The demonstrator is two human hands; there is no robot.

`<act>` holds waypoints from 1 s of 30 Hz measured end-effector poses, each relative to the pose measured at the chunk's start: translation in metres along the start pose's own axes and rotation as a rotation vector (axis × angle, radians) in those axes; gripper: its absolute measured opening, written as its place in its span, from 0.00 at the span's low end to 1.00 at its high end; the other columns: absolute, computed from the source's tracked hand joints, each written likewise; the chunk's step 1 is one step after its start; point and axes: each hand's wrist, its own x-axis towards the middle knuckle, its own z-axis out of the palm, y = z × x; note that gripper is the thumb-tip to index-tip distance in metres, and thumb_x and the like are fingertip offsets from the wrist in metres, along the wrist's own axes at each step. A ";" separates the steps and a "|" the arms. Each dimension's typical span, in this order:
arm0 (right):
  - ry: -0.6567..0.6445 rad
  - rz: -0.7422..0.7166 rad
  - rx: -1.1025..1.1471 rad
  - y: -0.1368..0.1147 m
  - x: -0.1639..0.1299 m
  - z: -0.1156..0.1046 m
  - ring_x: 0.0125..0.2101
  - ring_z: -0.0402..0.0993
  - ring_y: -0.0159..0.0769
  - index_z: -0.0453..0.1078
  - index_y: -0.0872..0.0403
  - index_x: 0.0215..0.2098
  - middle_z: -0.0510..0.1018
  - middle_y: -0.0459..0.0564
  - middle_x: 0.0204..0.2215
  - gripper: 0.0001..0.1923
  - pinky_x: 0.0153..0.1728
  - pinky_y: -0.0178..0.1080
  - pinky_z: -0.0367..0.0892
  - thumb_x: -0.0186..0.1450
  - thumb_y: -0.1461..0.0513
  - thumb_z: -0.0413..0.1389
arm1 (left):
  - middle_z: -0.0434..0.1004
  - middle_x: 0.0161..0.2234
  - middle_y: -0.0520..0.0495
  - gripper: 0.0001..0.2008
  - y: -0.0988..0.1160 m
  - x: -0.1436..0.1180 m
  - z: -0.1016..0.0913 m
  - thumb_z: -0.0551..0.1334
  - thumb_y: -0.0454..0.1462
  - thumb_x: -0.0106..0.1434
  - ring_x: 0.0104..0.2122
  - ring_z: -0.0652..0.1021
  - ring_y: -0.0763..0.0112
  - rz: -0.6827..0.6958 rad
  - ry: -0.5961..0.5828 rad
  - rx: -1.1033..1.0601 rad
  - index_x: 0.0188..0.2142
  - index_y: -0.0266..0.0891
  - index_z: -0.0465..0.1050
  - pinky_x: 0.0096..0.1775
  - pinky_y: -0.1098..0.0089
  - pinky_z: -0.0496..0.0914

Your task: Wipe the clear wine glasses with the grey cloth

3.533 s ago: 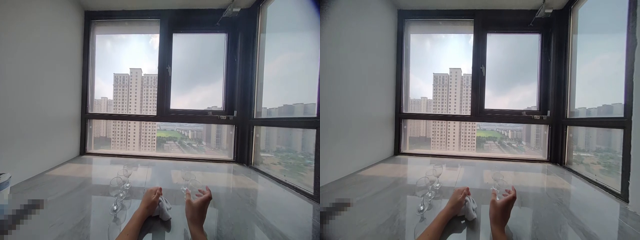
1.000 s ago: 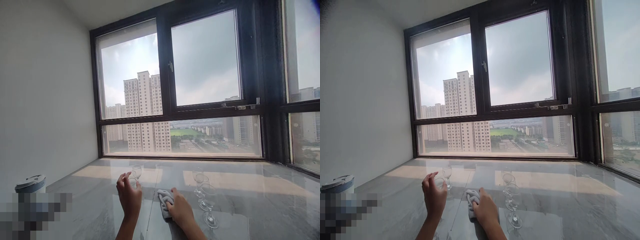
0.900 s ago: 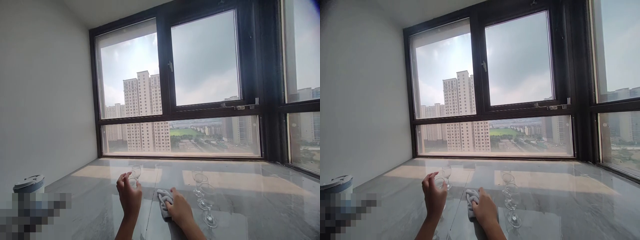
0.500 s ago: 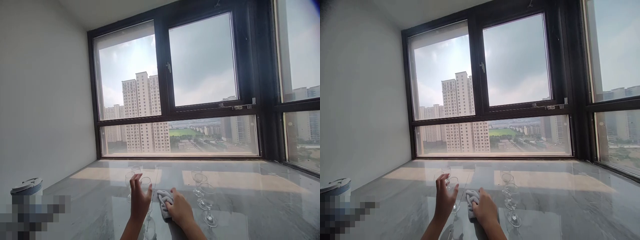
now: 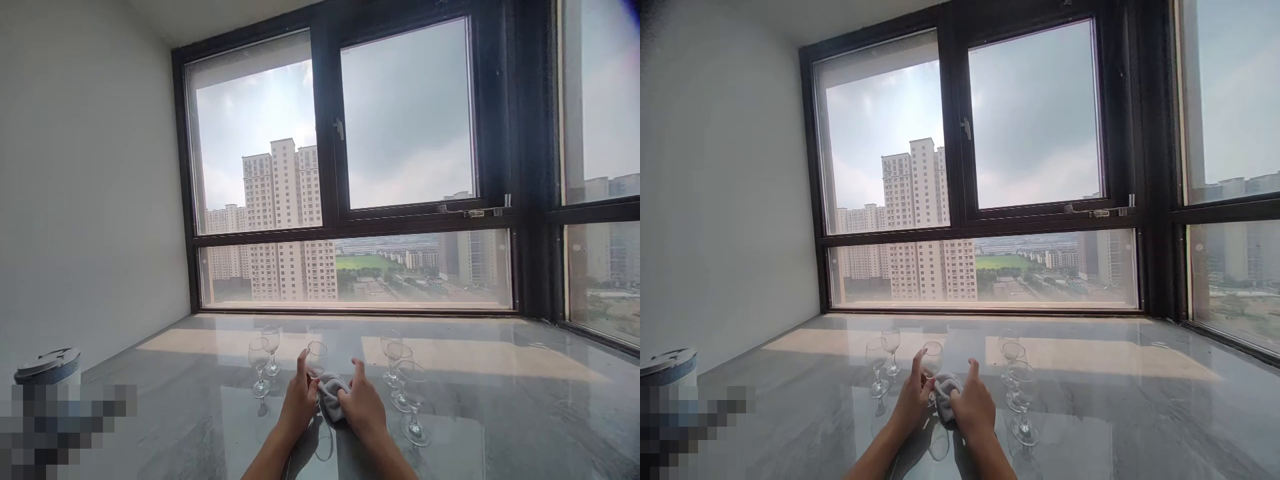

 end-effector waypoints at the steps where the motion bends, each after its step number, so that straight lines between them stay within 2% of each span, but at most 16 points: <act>1: 0.013 0.012 0.020 0.000 0.000 -0.001 0.41 0.79 0.43 0.50 0.55 0.65 0.80 0.56 0.43 0.33 0.34 0.36 0.64 0.62 0.65 0.50 | 0.73 0.29 0.52 0.31 0.001 0.000 0.000 0.52 0.35 0.66 0.28 0.74 0.69 0.005 -0.012 0.021 0.68 0.41 0.49 0.35 0.69 0.68; 5: 0.067 0.003 0.043 0.000 0.001 0.000 0.46 0.77 0.40 0.51 0.53 0.64 0.78 0.53 0.45 0.30 0.35 0.34 0.64 0.64 0.65 0.48 | 0.73 0.29 0.52 0.31 0.003 0.001 -0.003 0.52 0.36 0.66 0.28 0.74 0.68 0.004 -0.007 0.092 0.68 0.42 0.54 0.35 0.70 0.67; 9: 0.014 -0.085 -0.044 0.002 0.000 0.009 0.57 0.69 0.49 0.53 0.56 0.64 0.74 0.60 0.55 0.35 0.43 0.39 0.66 0.60 0.61 0.54 | 0.78 0.31 0.49 0.29 0.001 0.003 -0.004 0.52 0.35 0.66 0.32 0.77 0.66 -0.081 -0.007 0.160 0.66 0.41 0.61 0.39 0.69 0.68; 11: -0.038 -0.143 -0.062 0.003 0.001 0.013 0.56 0.71 0.50 0.53 0.58 0.64 0.74 0.61 0.56 0.37 0.46 0.40 0.65 0.58 0.62 0.55 | 0.82 0.36 0.46 0.27 -0.001 0.004 -0.004 0.52 0.35 0.65 0.37 0.79 0.64 -0.109 -0.025 0.197 0.64 0.40 0.64 0.42 0.68 0.68; 14: -0.030 -0.144 -0.016 0.004 0.002 0.015 0.49 0.76 0.44 0.53 0.56 0.64 0.77 0.57 0.50 0.36 0.43 0.37 0.64 0.56 0.67 0.51 | 0.82 0.45 0.42 0.28 -0.004 0.005 -0.003 0.52 0.33 0.65 0.43 0.79 0.62 -0.118 -0.022 0.251 0.65 0.40 0.64 0.46 0.67 0.68; 17: 0.075 -0.079 0.103 0.002 0.003 0.011 0.43 0.78 0.41 0.57 0.53 0.59 0.78 0.53 0.44 0.30 0.40 0.35 0.65 0.57 0.67 0.50 | 0.81 0.49 0.39 0.28 -0.007 0.005 -0.003 0.51 0.33 0.66 0.47 0.79 0.60 -0.149 0.019 0.303 0.65 0.39 0.63 0.50 0.63 0.66; 20: 0.238 -0.058 0.260 -0.002 0.003 0.004 0.40 0.78 0.42 0.57 0.52 0.57 0.76 0.52 0.43 0.26 0.38 0.36 0.66 0.59 0.63 0.50 | 0.81 0.48 0.38 0.27 -0.007 0.005 -0.003 0.50 0.32 0.67 0.47 0.79 0.59 -0.172 0.034 0.334 0.66 0.39 0.63 0.52 0.61 0.64; 23: 0.360 -0.114 0.355 -0.004 0.001 0.003 0.41 0.78 0.44 0.56 0.51 0.57 0.75 0.53 0.44 0.26 0.40 0.38 0.67 0.60 0.59 0.49 | 0.82 0.46 0.39 0.27 -0.003 0.004 -0.004 0.51 0.31 0.66 0.46 0.78 0.58 -0.139 0.007 0.373 0.64 0.41 0.65 0.51 0.60 0.64; 26: 0.416 -0.188 0.390 -0.005 0.000 0.007 0.41 0.78 0.45 0.58 0.51 0.57 0.76 0.54 0.43 0.26 0.41 0.40 0.68 0.60 0.58 0.49 | 0.82 0.44 0.39 0.27 0.004 0.005 -0.005 0.51 0.31 0.66 0.46 0.78 0.58 -0.114 -0.040 0.418 0.63 0.42 0.68 0.50 0.61 0.65; 30: 0.493 -0.247 0.405 -0.006 -0.001 0.012 0.41 0.78 0.47 0.62 0.51 0.54 0.78 0.55 0.42 0.25 0.38 0.41 0.71 0.60 0.55 0.52 | 0.82 0.45 0.41 0.26 0.012 0.006 -0.007 0.54 0.35 0.66 0.44 0.78 0.61 -0.143 -0.137 0.429 0.64 0.43 0.67 0.47 0.66 0.65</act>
